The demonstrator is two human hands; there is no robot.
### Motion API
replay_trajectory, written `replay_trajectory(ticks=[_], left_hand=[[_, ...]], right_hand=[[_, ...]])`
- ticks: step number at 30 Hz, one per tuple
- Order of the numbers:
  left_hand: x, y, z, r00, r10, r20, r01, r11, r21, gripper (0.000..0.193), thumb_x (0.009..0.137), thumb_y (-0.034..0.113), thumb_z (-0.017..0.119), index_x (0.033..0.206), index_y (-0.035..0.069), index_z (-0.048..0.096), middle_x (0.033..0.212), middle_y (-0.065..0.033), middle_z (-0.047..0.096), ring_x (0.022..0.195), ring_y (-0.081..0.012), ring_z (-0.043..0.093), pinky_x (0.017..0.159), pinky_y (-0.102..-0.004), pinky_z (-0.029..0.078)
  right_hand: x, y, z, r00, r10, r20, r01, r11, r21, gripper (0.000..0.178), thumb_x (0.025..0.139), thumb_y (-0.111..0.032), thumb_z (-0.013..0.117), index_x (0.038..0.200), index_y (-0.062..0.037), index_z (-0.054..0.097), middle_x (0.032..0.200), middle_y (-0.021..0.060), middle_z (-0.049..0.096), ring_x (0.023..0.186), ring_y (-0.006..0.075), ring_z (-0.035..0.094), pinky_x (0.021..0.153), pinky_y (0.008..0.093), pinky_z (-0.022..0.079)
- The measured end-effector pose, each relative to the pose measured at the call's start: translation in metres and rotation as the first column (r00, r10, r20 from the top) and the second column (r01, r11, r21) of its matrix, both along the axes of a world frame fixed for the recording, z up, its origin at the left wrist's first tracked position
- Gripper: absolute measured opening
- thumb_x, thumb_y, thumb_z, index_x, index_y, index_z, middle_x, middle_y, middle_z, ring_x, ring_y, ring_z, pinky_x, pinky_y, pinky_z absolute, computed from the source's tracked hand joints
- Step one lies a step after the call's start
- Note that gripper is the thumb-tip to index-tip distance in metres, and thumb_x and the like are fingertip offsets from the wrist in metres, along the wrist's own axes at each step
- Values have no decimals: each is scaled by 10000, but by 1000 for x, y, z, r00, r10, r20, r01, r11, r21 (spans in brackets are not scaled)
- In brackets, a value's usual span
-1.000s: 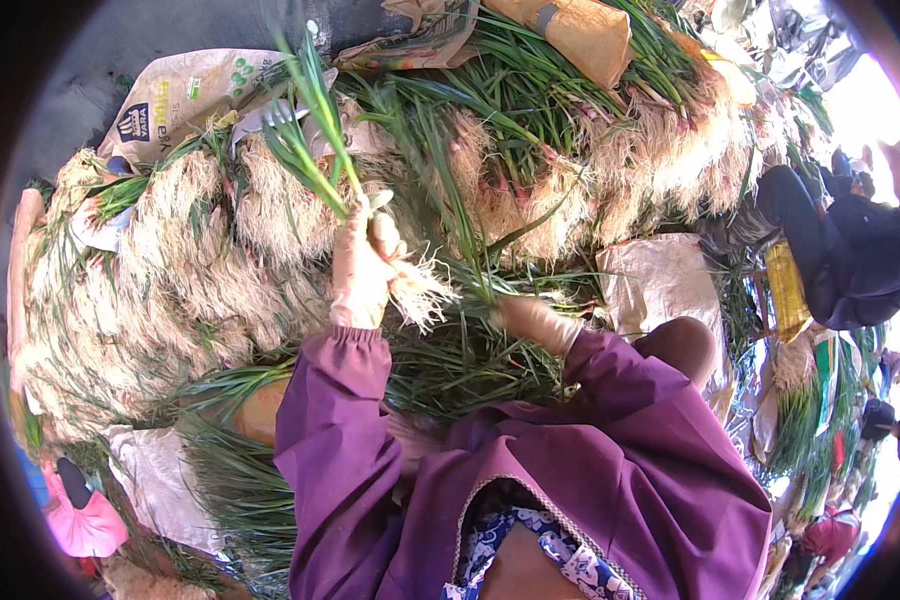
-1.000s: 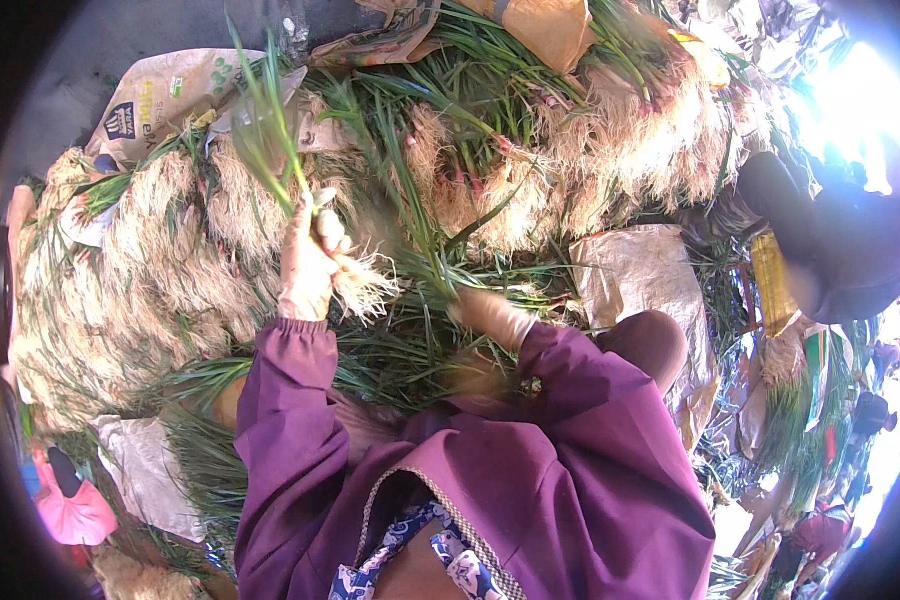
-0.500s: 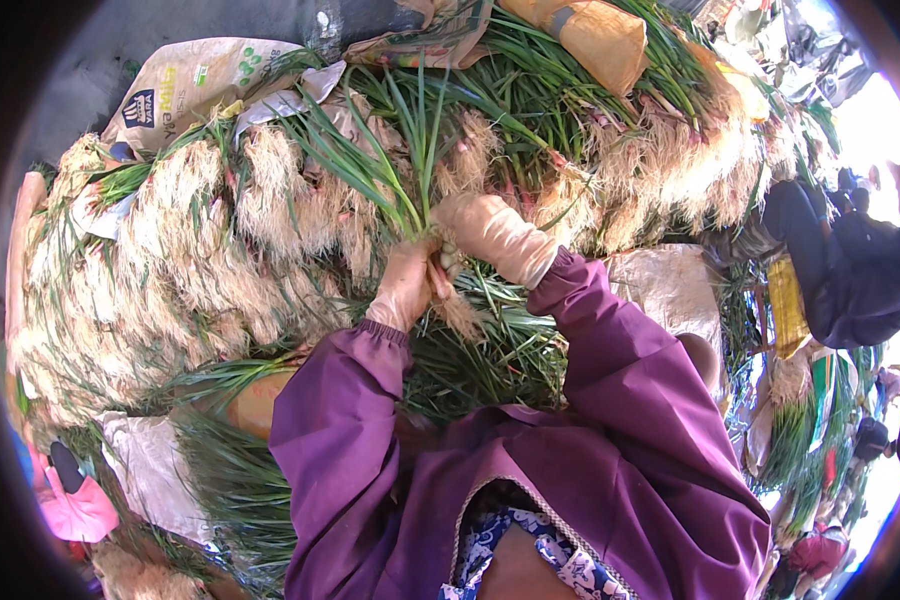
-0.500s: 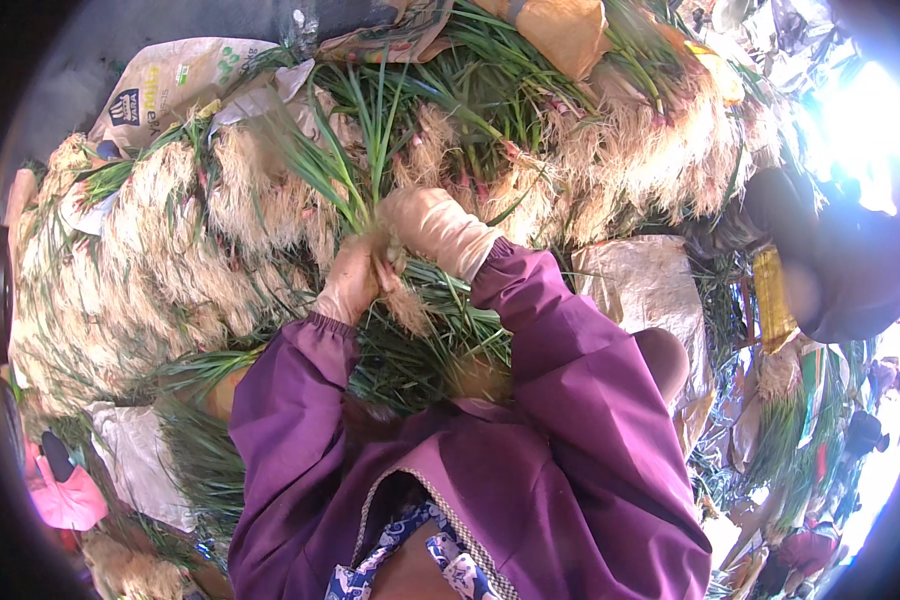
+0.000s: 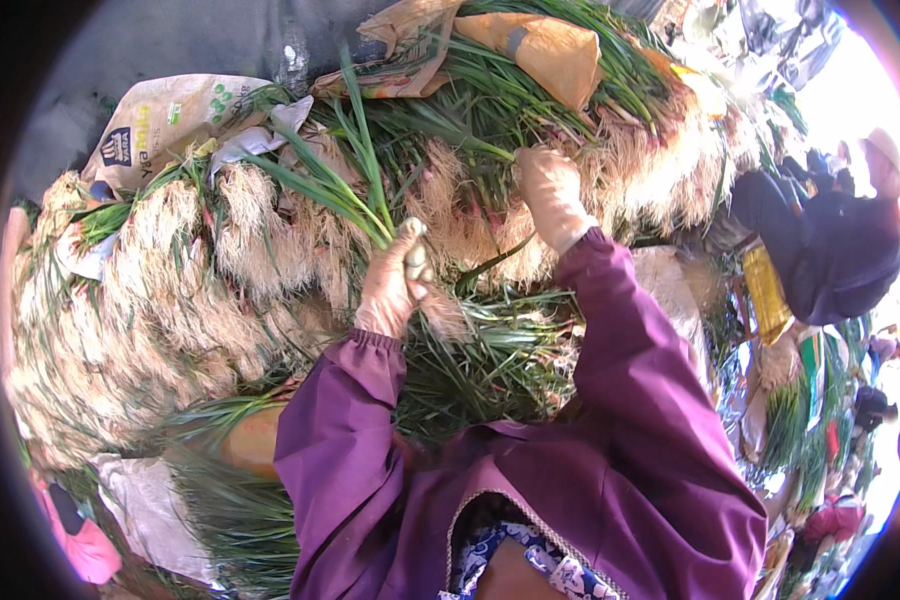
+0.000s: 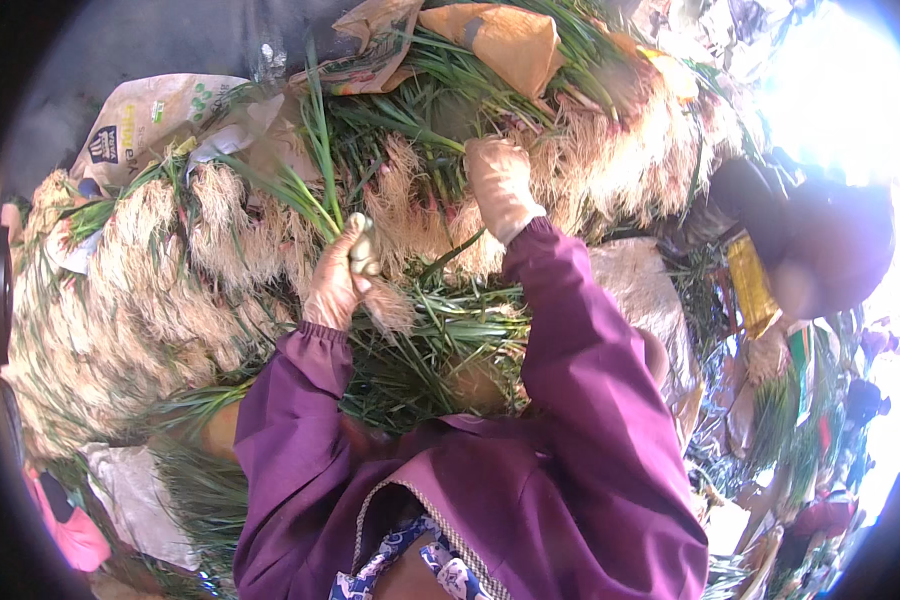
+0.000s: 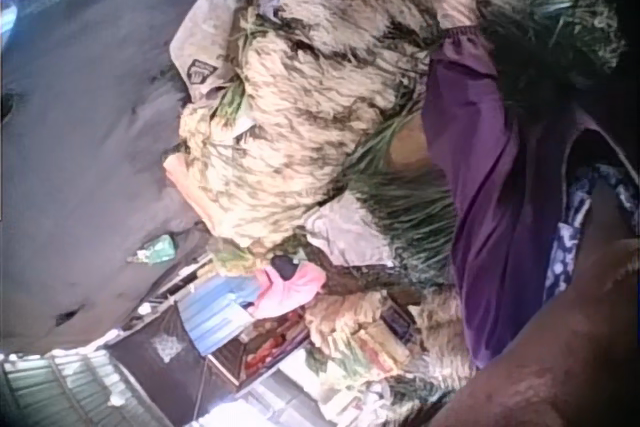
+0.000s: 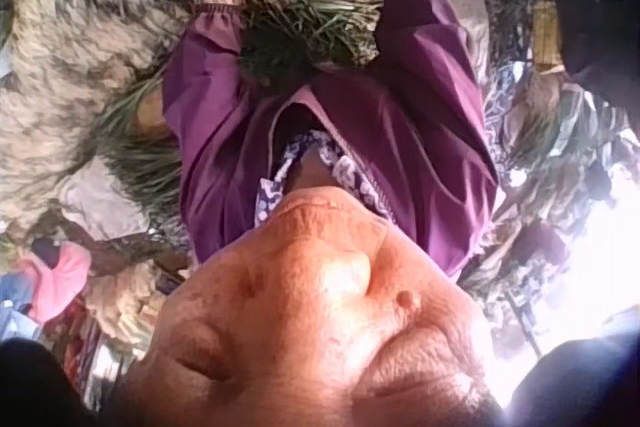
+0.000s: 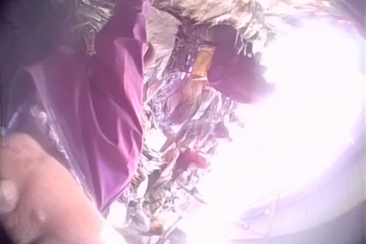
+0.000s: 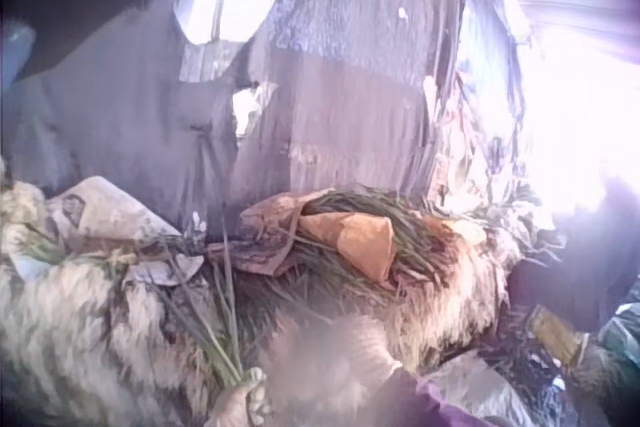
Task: The person sits on the ground and trims the roots of green onions by hand. They repeatedly pick up bunches, pull off the root ends, and place the trimmed onions back into the pile.
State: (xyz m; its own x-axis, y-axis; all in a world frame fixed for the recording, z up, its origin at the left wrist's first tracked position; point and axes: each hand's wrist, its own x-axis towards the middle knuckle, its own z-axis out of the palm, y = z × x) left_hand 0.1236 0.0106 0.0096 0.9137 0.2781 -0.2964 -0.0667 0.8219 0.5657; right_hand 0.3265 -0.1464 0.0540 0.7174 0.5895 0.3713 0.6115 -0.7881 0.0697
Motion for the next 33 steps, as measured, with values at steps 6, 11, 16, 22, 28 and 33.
replay_trajectory(ticks=[6,11,16,22,28,33], left_hand=[[9,-20,-10,998,36,45,-40,995,88,152,851,152,705,891,18,646,733,-74,659,483,-120,524,429,-265,432],[5,-16,-15,941,221,-256,-165,961,223,109,848,91,689,865,-3,637,615,-71,615,342,-114,435,289,-255,321],[-21,7,-26,977,184,-108,-142,939,313,156,833,137,715,886,0,663,718,-114,674,482,-150,595,325,-235,378],[-38,-3,-30,944,182,-276,-10,850,527,120,855,53,669,809,38,560,596,-70,599,388,-132,521,285,-231,336],[-55,5,-24,982,77,-173,0,914,406,218,861,186,690,934,-5,615,756,-105,669,530,-165,629,322,-225,381],[-56,10,-34,979,18,-204,39,961,275,188,922,154,586,977,-26,595,751,-122,659,469,-170,565,376,-249,407]], right_hand=[[-104,16,-14,956,258,141,-267,963,48,124,899,-202,551,885,-81,573,707,68,583,494,245,558,495,346,491],[-135,13,-54,966,215,-144,-212,977,35,133,903,-218,551,899,-117,638,808,102,661,762,205,657,572,358,506],[-99,-9,-73,478,423,-770,240,780,577,271,918,-176,522,1154,-75,607,950,97,674,847,206,654,736,339,518],[-114,62,-118,-401,907,-128,794,414,445,360,975,-289,472,1175,3,540,1103,104,596,997,206,569,888,336,465],[-99,87,-105,78,847,-526,797,264,543,249,965,-266,418,965,-61,559,723,6,510,634,123,481,624,256,435],[-115,88,-82,-158,799,-581,676,516,526,290,957,-305,470,1069,-68,595,842,21,653,656,116,580,551,253,480]])
